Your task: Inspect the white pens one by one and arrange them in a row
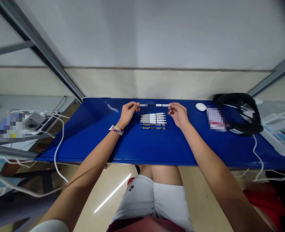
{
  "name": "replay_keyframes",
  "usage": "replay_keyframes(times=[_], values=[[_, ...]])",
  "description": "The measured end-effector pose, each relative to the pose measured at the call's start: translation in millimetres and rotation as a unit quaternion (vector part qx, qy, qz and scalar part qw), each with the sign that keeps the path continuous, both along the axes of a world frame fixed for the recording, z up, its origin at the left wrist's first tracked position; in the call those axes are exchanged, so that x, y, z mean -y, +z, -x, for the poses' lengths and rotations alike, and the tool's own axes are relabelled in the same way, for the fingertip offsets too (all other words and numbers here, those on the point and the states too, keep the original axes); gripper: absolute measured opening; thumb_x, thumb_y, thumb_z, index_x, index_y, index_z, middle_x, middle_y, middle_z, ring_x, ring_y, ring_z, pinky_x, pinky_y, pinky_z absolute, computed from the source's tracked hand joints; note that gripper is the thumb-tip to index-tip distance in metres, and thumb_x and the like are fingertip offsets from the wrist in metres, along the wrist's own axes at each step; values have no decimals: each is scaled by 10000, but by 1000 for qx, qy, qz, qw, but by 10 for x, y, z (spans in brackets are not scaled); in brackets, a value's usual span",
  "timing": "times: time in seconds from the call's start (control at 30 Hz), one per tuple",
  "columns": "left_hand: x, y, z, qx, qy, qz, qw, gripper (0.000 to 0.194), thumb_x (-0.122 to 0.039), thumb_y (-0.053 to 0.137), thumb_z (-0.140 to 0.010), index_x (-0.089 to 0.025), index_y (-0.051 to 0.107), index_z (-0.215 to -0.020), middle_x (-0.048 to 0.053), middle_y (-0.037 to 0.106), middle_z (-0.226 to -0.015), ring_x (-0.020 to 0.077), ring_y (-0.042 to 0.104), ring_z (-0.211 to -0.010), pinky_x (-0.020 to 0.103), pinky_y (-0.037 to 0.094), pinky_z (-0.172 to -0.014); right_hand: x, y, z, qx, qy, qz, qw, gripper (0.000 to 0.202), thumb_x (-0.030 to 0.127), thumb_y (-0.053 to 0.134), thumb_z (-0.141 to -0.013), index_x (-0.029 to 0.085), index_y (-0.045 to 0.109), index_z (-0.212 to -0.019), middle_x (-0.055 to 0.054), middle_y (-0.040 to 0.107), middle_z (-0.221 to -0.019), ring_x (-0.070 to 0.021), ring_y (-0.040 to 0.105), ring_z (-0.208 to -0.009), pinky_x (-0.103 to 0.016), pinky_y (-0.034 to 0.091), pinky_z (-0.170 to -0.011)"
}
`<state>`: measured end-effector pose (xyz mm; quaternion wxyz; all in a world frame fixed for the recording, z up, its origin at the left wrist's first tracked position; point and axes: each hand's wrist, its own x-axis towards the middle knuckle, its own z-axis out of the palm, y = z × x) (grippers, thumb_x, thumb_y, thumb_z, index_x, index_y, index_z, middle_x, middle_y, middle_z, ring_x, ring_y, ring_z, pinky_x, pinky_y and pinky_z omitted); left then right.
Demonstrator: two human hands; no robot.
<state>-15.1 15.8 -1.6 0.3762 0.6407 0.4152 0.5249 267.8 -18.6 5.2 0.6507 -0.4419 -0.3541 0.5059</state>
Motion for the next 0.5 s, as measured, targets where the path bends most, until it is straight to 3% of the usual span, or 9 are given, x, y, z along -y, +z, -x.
replay_keyframes(times=[0.5], values=[[-41,-38,42,-21,26,-8,999,516,-662,663,-955,-199,738,-740,40,680,-664,157,604,-634,318,500,-680,-9,-4,-43,-19,-17,7,1000,118,258,781,-661,232,708,-751,14,638,-640,-107,499,-542,-259,458,-526]])
